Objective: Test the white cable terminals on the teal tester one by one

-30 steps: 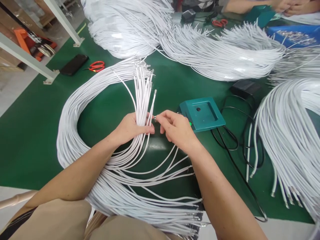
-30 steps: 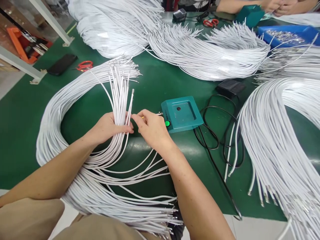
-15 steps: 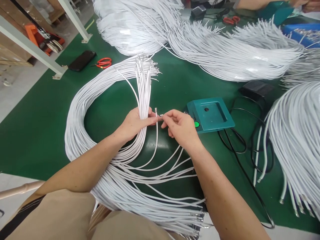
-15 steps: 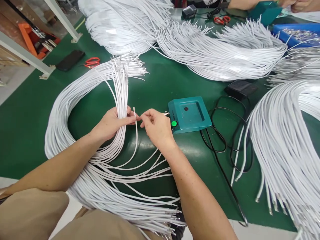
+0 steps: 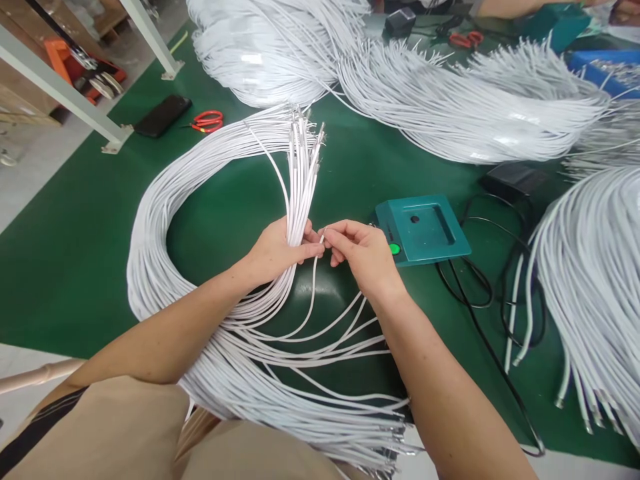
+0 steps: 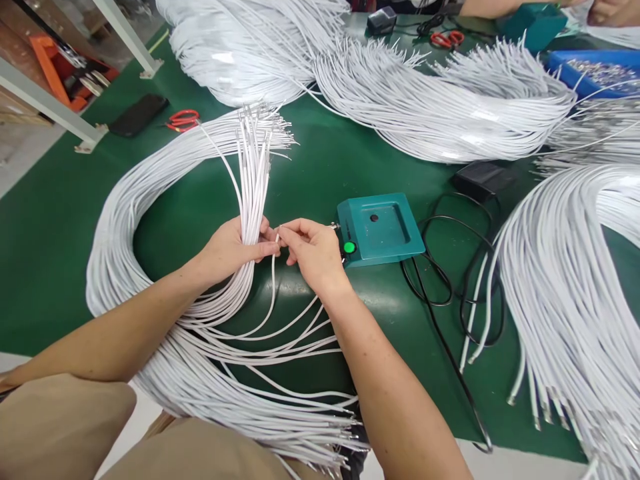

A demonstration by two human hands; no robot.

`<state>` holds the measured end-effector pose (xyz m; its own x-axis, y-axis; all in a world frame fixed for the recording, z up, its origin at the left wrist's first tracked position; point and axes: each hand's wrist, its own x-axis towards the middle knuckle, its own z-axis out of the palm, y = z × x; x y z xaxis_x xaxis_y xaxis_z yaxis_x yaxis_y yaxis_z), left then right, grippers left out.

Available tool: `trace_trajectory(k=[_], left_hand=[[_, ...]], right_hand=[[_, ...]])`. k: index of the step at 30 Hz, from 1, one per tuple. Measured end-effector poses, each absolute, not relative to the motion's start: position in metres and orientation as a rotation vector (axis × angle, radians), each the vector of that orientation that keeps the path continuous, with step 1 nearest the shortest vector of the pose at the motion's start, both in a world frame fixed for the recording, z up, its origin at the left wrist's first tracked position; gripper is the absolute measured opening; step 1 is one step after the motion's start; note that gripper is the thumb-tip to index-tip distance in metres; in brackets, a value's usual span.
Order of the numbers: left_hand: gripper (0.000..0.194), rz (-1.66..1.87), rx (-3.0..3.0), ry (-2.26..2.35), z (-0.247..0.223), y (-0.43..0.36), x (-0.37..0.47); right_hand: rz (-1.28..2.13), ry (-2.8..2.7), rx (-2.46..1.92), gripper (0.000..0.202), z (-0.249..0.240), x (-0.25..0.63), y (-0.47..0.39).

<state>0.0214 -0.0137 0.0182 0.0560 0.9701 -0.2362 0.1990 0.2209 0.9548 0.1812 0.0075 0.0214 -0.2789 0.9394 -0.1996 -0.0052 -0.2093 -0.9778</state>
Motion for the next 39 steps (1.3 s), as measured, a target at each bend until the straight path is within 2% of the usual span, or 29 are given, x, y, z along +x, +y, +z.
trace_trajectory(k=[4,6,10,13,18,23,29,33,39], left_hand=[[0.036,0.929,1.133,1.331,0.018,-0.015,0.023],[0.036,0.937,1.139,1.324,0.018,-0.015,0.024],[0.03,0.919,1.213,1.305,0.015,-0.017,0.024],[0.029,0.933,1.219,1.261,0.013,-0.018,0.022],[0.024,1.0,1.254,1.179,0.012,-0.017,0.022],[0.045,0.995,1.289,1.158,0.015,-0.018,0.022],[0.023,0.922,1.331,1.159,0.015,-0.017,0.02],[0.027,0.915,1.265,1.117,0.011,-0.014,0.018],[0.039,0.955,1.127,1.048,0.007,-0.013,0.017]], right_hand=[[1.871,-1.004,-1.073,0.016,0.018,0.18,0.007],[1.899,-0.993,-1.051,0.014,0.019,0.18,0.007],[1.751,-1.208,-1.061,0.023,0.024,0.181,0.007],[1.682,-1.311,-1.11,0.014,0.028,0.183,0.008],[1.607,-1.348,-1.185,0.015,0.03,0.188,0.01],[1.551,-1.361,-1.202,0.012,0.028,0.185,0.009],[1.779,-1.251,-1.22,0.017,0.027,0.184,0.01],[1.6,-1.422,-1.285,0.03,0.026,0.187,0.011],[1.183,-1.775,-1.253,0.016,0.019,0.188,0.007]])
